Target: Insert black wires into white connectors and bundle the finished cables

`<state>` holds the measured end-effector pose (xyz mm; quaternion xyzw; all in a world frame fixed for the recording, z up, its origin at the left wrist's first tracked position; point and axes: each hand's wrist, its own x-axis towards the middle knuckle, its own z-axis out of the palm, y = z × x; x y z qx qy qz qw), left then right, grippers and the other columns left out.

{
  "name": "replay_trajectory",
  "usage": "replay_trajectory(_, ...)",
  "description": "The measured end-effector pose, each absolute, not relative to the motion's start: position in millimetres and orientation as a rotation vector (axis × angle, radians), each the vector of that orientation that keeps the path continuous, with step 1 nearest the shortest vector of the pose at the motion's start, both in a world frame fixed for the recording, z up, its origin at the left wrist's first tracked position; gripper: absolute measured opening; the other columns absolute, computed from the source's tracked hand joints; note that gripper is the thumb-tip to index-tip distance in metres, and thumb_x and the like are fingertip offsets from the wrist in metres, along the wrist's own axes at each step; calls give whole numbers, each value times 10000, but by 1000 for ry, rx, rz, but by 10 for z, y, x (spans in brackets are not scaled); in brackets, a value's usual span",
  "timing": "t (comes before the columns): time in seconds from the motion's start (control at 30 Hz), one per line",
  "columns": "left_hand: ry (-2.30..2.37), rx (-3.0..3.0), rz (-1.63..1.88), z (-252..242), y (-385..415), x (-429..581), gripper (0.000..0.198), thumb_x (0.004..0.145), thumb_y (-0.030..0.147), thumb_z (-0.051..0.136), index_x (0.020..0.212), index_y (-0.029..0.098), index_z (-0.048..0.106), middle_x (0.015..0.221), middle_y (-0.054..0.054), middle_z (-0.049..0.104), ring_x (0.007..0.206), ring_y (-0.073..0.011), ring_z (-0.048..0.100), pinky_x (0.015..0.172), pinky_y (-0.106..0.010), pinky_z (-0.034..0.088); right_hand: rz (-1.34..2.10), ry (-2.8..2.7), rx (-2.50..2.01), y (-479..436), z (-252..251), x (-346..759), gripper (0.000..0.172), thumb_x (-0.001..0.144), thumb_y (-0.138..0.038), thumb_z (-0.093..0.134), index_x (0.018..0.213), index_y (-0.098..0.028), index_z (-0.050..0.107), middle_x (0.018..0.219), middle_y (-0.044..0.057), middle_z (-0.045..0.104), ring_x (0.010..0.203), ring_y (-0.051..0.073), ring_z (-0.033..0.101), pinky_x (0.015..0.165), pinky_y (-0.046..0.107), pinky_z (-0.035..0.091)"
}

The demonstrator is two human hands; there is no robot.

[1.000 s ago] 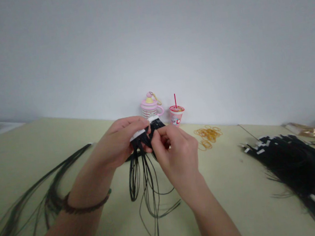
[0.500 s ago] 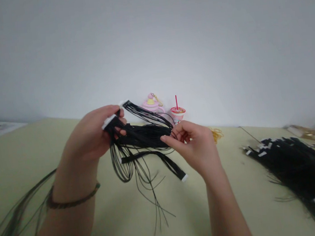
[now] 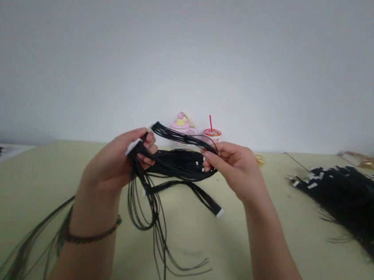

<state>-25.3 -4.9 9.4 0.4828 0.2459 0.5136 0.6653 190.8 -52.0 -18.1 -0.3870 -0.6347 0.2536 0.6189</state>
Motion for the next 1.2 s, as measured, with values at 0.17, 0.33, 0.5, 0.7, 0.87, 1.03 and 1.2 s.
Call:
replay_trajectory(0.17,582,1209,1107,53,-30,-228,177,856,228,563,703,153,610,583,13,545,419,-57,518,396,-142,443,206,-1360,-991,-500,-232,2054,158,710,-273,775,840,-190,739,694,25,724,603,149,674,593,287,581)
replay_trajectory(0.33,543,1096,1128,81,-91,-167,188,869,215,570,700,145,612,599,12,525,437,-39,497,432,-127,484,-176,-1438,-1115,-430,-275,2184,161,699,-306,791,793,-195,721,669,5,689,601,139,631,603,283,534)
replay_trajectory(0.5,583,1037,1280,91,-130,-87,178,848,182,598,676,142,608,635,5,542,529,-61,533,548,-182,570,-385,-1590,-1158,-461,-212,2106,349,707,-377,776,981,-195,660,924,59,698,755,176,628,649,321,520)
replay_trajectory(0.7,618,1175,1355,37,-128,-24,166,831,213,600,677,151,603,655,20,553,594,-77,557,585,-193,550,-427,-1695,-884,-715,-171,1681,75,785,-204,696,806,-208,624,719,5,636,665,139,570,627,288,481)
replay_trajectory(0.87,690,1431,1409,-45,-139,41,148,832,259,585,724,170,634,633,32,553,541,-64,477,502,-148,418,-261,-1847,-932,-682,-264,1398,120,861,-125,583,848,-167,694,796,33,734,652,115,620,586,238,481)
replay_trajectory(1.03,728,1606,1404,-96,-161,73,176,849,332,580,771,184,634,654,22,565,577,-92,477,504,-181,372,-253,-1809,-980,-623,-301,1406,75,829,-157,634,822,-170,707,676,2,696,563,109,583,554,231,474)
replay_trajectory(1.2,726,1663,1396,-80,-166,42,180,856,322,572,761,178,621,646,29,537,575,-87,452,506,-180,356,-219,-1873,-976,-657,-266,1472,86,862,-173,609,838,-171,692,731,7,706,625,111,613,588,225,475)
